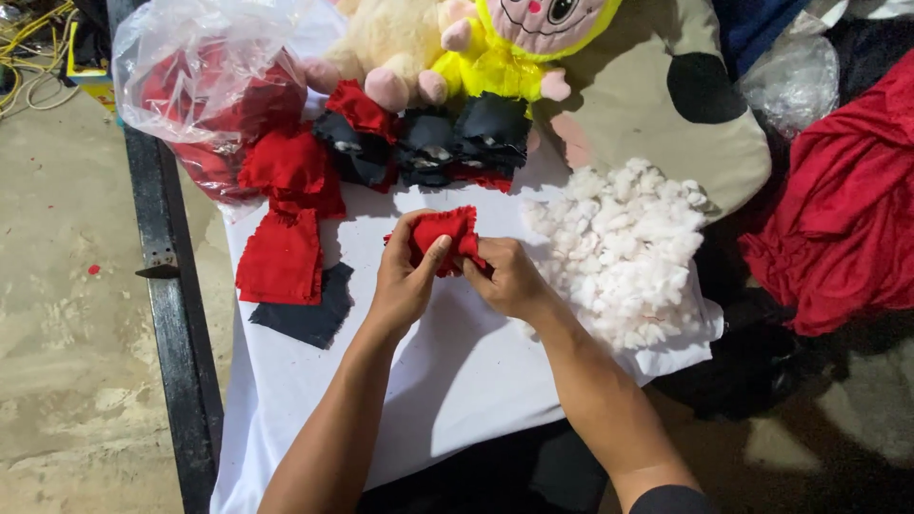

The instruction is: Stuffing small red fabric doll components with white fiberfill material by hand.

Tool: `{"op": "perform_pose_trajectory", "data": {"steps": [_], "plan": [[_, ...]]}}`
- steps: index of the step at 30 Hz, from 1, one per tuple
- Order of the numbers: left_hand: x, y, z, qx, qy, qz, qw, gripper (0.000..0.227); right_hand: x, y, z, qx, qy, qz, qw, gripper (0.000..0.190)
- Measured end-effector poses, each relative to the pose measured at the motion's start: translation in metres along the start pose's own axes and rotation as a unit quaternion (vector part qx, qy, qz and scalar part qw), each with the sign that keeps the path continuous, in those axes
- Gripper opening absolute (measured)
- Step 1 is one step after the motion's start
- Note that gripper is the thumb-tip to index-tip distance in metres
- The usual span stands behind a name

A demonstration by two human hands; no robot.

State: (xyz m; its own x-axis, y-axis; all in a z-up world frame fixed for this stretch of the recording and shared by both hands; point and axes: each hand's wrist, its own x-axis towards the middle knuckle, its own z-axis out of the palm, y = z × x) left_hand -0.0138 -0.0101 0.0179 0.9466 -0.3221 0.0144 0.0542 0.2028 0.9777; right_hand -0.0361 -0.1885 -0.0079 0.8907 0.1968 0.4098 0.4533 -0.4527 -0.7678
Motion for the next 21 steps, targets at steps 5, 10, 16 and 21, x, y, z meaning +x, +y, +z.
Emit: {"op": "perform_pose_trajectory", "data": {"steps": [5, 10, 16, 21], "plan": [[0.0, -0.009, -0.001, 0.01, 0.021, 0.013, 1.0, 0.034, -0.004, -0.002, 0.001, -0.031, 0.044, -0.001, 0.999, 0.014], [0.0, -0.005, -0.001, 0.019, 0.041, 0.016, 0.999, 0.034, 0.0, -0.012, 0.003, -0.022, 0.063, -0.003, 0.998, 0.009], [-0.007, 0.004, 0.005, 0.016, 0.046, 0.016, 0.999, 0.034, -0.004, -0.001, 0.008, -0.03, 0.048, -0.015, 0.998, 0.02], [0.001, -0.017, -0.001, 0.005, 0.048, -0.001, 0.999, 0.035, 0.0, -0.008, 0.007, -0.019, 0.044, -0.02, 0.999, 0.022]]}}
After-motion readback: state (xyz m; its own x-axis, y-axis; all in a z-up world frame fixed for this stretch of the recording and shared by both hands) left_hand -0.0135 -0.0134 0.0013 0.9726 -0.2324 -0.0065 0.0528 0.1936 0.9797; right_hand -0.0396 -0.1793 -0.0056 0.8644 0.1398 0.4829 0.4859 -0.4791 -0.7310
